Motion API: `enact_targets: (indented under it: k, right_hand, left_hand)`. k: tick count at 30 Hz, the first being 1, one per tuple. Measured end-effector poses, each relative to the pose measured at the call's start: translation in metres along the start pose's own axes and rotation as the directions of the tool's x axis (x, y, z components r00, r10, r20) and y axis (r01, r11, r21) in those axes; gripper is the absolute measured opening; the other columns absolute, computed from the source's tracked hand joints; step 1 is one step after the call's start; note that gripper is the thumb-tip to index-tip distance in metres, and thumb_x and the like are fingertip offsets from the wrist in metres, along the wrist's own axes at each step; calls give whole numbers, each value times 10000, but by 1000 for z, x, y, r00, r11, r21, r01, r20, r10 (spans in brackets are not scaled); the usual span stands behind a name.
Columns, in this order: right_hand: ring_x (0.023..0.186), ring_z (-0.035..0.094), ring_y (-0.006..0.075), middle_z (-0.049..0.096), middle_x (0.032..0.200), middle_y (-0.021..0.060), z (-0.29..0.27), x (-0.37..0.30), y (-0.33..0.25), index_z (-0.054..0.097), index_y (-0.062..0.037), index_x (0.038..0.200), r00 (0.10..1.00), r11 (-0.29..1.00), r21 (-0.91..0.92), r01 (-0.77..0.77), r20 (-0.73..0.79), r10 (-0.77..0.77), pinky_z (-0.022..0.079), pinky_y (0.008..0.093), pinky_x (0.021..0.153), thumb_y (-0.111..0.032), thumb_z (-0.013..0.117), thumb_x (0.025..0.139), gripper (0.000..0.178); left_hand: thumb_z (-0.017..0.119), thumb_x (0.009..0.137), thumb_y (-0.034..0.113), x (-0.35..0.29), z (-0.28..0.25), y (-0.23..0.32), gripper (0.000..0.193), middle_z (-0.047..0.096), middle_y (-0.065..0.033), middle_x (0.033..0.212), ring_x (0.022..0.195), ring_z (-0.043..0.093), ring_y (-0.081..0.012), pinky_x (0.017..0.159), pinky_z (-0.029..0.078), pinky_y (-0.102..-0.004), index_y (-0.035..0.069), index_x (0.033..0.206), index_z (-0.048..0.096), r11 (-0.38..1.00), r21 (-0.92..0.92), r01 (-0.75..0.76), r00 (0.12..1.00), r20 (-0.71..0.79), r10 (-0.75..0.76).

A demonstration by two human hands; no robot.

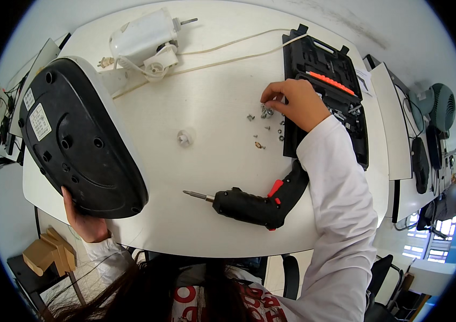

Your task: The person uses a cordless electric screwdriver to fasten screws into the underside of a black appliance base. They repeatedly pick up screws from the table, align them with holes, and drive them in, occasionally repositioning the base.

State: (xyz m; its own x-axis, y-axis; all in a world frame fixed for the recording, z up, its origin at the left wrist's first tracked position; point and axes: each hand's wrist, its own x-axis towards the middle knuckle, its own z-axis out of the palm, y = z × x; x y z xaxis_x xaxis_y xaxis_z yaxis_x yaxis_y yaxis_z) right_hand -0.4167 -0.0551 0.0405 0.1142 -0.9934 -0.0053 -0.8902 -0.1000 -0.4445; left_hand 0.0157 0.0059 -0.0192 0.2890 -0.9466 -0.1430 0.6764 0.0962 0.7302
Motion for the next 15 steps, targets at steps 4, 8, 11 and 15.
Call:
enact_targets:
  k: [4,8,11,15]
  right_hand:
    - [702,610,198,653,774,71,1,-3,-2,682,-81,873,989,991,-8,136,-52,-136,473,301,638,-50,684,742,134]
    - [740,599,199,648,762,58,3,-1,-7,686,-89,866,972,974,-17,225,-67,-225,471,304,656,-41,684,738,136]
    - [745,585,188,645,764,46,9,-1,-11,681,-78,843,982,984,-10,179,-56,-179,464,296,648,-37,700,717,134]
    - [725,572,166,636,761,36,12,-6,-14,670,-58,825,987,989,-33,146,-64,-148,450,274,606,-23,723,689,150]
  left_hand:
    - [510,928,297,0,-1,0,436,539,-107,1277,1145,536,-235,974,435,-379,22,1266,500,1000,5,1,1000,-5,-1]
    - [510,927,298,-1,0,1,436,543,-103,1270,1139,538,-229,971,434,-373,21,1265,501,1000,28,1,1000,-7,-1]
    - [510,927,299,0,-3,1,433,546,-101,1264,1134,539,-228,970,432,-370,22,1261,505,1000,23,-3,998,-59,5]
    - [504,931,296,0,-1,1,431,545,-105,1266,1134,540,-228,970,431,-368,21,1262,501,1000,19,-1,1000,-6,1]
